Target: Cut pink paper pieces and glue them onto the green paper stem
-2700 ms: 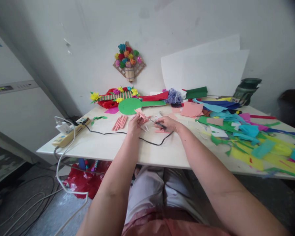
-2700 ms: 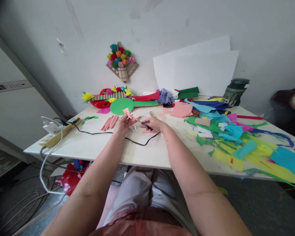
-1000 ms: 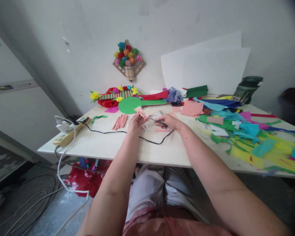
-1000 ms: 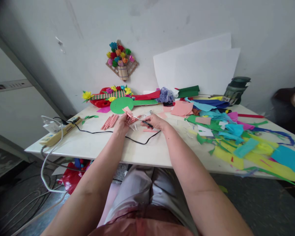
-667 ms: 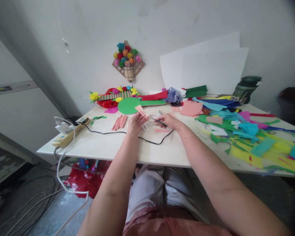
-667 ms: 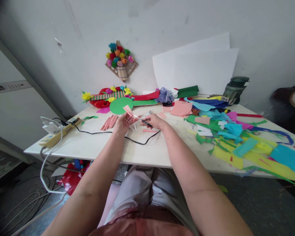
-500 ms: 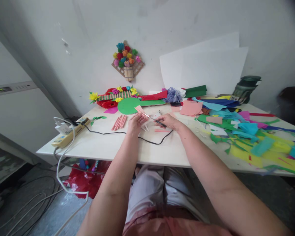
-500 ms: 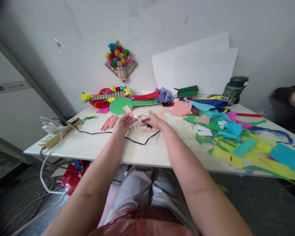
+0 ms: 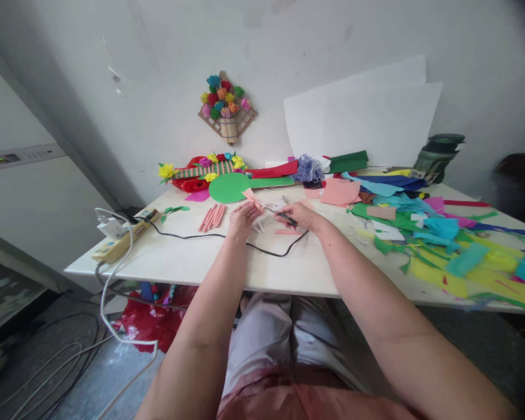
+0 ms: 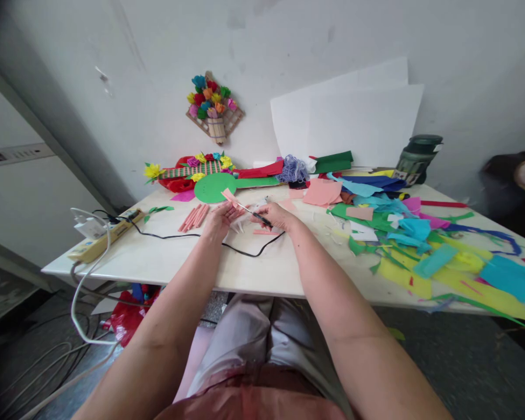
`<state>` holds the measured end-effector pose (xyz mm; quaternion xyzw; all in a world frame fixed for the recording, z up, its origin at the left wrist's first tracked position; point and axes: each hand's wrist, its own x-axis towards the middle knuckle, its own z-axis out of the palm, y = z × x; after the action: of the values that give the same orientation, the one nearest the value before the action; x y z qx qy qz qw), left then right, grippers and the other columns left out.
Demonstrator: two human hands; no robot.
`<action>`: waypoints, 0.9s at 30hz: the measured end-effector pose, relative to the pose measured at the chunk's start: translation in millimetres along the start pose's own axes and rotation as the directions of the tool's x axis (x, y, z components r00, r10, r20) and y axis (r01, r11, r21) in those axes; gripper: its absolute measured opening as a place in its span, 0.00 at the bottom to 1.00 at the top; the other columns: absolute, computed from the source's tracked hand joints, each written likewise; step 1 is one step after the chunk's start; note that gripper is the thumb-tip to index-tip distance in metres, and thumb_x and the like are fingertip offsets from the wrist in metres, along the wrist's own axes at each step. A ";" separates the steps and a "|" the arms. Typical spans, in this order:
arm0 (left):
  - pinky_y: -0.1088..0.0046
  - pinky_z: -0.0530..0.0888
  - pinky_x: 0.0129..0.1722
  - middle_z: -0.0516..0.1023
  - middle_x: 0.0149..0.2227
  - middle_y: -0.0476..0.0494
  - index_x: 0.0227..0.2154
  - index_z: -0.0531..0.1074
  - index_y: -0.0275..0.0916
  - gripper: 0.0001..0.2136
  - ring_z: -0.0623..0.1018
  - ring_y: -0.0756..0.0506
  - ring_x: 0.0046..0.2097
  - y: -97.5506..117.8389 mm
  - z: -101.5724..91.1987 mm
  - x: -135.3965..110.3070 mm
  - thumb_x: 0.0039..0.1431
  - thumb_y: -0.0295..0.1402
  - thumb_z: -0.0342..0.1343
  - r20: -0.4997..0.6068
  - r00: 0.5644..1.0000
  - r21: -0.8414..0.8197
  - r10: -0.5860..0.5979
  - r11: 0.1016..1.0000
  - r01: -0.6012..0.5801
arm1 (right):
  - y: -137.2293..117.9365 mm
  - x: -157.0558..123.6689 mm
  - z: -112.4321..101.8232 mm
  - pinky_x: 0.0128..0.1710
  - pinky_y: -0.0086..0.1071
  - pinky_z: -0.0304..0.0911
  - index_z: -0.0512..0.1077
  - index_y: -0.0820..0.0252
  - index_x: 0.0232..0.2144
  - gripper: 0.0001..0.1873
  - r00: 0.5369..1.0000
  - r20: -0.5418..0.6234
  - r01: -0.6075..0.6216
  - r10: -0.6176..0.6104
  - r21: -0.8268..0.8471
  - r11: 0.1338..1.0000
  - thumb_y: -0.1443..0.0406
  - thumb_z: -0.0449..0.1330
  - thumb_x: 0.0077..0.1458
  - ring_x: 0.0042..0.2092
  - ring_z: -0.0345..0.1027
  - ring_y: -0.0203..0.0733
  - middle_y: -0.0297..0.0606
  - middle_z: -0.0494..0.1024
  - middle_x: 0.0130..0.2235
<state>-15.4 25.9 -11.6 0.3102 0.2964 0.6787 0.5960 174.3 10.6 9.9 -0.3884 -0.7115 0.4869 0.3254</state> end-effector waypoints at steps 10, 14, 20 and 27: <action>0.65 0.73 0.43 0.77 0.26 0.43 0.26 0.72 0.32 0.05 0.79 0.46 0.32 -4.0 -0.6 0.9 0.43 0.23 0.61 0.052 0.999 0.032 0.005 0.999 -0.007 | -3.4 -1.5 1.9 0.14 0.21 0.52 0.71 0.66 0.25 0.11 1.000 -0.016 -0.006 0.006 -0.016 1.000 0.61 0.63 0.46 0.15 0.54 0.26 0.28 0.65 0.15; 0.65 0.73 0.44 0.78 0.26 0.42 0.26 0.72 0.32 0.04 0.79 0.47 0.31 -4.2 0.6 -1.4 0.43 0.24 0.61 0.068 0.998 0.040 0.014 0.999 -0.017 | -3.7 -1.9 2.5 0.14 0.22 0.52 0.71 0.65 0.25 0.12 1.000 -0.026 -0.003 0.002 -0.028 1.000 0.60 0.64 0.46 0.15 0.54 0.26 0.28 0.64 0.15; 0.65 0.73 0.44 0.77 0.26 0.43 0.26 0.73 0.32 0.04 0.79 0.47 0.32 -3.6 1.3 -3.6 0.44 0.23 0.61 0.084 0.996 0.037 0.016 0.999 -0.019 | -3.1 -1.1 2.7 0.14 0.22 0.51 0.70 0.65 0.24 0.14 0.999 -0.032 -0.002 0.002 -0.017 1.000 0.58 0.64 0.45 0.15 0.52 0.25 0.27 0.64 0.15; 0.65 0.72 0.45 0.78 0.27 0.43 0.26 0.73 0.31 0.05 0.79 0.46 0.33 -2.8 0.9 -3.3 0.43 0.24 0.61 0.094 0.996 0.041 0.011 0.999 -0.015 | -6.4 -2.4 4.3 0.14 0.22 0.50 0.70 0.65 0.23 0.11 0.999 -0.038 -0.005 0.005 0.003 1.000 0.61 0.62 0.45 0.15 0.51 0.25 0.26 0.62 0.14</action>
<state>-12.7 23.0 -13.4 0.3558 0.2801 0.6611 0.5982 170.3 5.2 14.4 -0.3989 -0.7036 0.4812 0.3380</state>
